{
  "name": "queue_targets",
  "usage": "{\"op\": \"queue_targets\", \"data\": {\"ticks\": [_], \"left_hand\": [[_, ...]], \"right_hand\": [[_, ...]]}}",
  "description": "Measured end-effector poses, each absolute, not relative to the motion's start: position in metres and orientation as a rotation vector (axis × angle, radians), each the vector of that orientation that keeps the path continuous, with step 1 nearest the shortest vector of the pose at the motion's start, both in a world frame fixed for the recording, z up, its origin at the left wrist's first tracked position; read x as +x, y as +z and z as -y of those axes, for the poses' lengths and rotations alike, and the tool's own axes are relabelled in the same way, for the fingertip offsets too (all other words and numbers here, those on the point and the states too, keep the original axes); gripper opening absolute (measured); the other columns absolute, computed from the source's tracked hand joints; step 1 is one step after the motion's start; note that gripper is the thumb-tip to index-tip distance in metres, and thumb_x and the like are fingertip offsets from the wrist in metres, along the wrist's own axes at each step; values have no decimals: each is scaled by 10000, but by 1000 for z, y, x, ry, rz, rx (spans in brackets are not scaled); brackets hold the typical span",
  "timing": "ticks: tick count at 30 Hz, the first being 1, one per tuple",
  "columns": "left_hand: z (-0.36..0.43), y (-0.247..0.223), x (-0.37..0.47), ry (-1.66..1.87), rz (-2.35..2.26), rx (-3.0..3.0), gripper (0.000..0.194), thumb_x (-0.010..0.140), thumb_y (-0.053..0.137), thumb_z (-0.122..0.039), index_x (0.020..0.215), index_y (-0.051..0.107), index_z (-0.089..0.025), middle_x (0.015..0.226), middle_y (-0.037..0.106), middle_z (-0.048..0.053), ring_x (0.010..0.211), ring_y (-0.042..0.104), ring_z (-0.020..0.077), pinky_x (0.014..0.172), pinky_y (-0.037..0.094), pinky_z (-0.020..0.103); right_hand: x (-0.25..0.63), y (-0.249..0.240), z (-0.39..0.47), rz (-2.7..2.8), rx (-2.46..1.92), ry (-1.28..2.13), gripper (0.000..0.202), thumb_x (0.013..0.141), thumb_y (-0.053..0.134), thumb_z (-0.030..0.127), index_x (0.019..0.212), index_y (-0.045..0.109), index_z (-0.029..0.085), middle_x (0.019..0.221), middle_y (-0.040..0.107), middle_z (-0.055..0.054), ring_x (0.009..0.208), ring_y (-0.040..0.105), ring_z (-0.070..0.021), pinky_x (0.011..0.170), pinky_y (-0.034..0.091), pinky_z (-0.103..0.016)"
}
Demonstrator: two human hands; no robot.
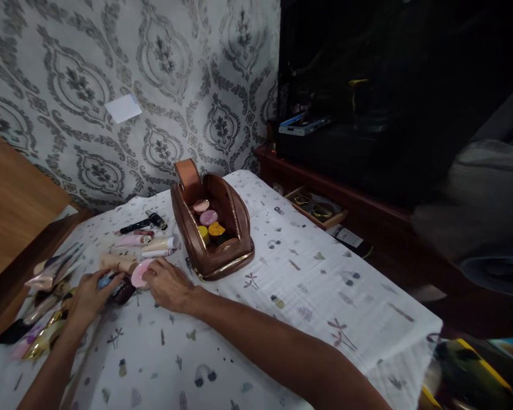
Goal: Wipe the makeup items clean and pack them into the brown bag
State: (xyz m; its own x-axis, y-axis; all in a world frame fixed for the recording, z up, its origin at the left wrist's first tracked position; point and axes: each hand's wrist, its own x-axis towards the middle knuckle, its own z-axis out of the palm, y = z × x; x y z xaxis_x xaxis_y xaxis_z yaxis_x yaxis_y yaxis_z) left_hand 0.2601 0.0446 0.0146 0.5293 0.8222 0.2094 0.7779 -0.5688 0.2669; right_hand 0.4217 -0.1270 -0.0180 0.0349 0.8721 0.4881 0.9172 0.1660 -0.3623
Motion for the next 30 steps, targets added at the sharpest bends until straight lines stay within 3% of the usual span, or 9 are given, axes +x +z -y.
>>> {"op": "queue_targets", "data": {"ticks": [6, 11, 16, 21, 25, 30], "left_hand": [[-18, 10, 259, 589, -1177, 2719, 562, 758, 481, -629, 1008, 725, -189, 930, 635, 101, 927, 635, 306, 860, 512, 418], [2, 4, 257, 641, -934, 2657, 467, 811, 527, -568, 1034, 721, -206, 978, 613, 70, 919, 627, 250, 863, 506, 366], [15, 1, 258, 613, -864, 2550, 398, 844, 516, -507, 1031, 682, -197, 1040, 612, 74, 1012, 613, 246, 930, 477, 371], [18, 6, 261, 443, -1020, 2550, 491, 834, 518, -551, 1203, 582, -232, 1046, 674, 51, 982, 629, 265, 891, 476, 392], [11, 5, 266, 409, -1003, 2539, 478, 792, 565, -495, 1199, 607, -247, 1090, 697, 43, 1010, 638, 268, 894, 480, 365], [4, 2, 271, 498, -939, 2428, 510, 689, 612, -421, 1141, 648, -187, 1066, 703, 50, 998, 637, 267, 897, 499, 368]], "right_hand": [[421, -21, 126, 1809, -1662, -93, 205, 878, 574, 125, 1066, 656, 120, 1112, 622, -141, 1099, 477, -267, 902, 509, -376], [422, -26, 122, 1721, -1652, -74, 231, 863, 571, 96, 1075, 659, 121, 1147, 618, -133, 1125, 474, -265, 915, 497, -368], [423, -33, 118, 1628, -1651, -54, 226, 881, 525, 66, 1049, 667, 116, 1085, 616, -118, 1092, 475, -249, 977, 461, -375], [422, -34, 118, 1633, -1634, -69, 211, 885, 523, 75, 1028, 673, 117, 1068, 613, -117, 1064, 474, -246, 973, 462, -372], [421, -32, 120, 1649, -1628, -99, 214, 875, 532, 73, 1032, 672, 111, 1068, 621, -123, 1063, 476, -253, 986, 453, -385], [417, -26, 127, 1738, -1492, -219, 169, 889, 530, 109, 1002, 654, 130, 1044, 628, -115, 1048, 496, -250, 956, 459, -392]]}}
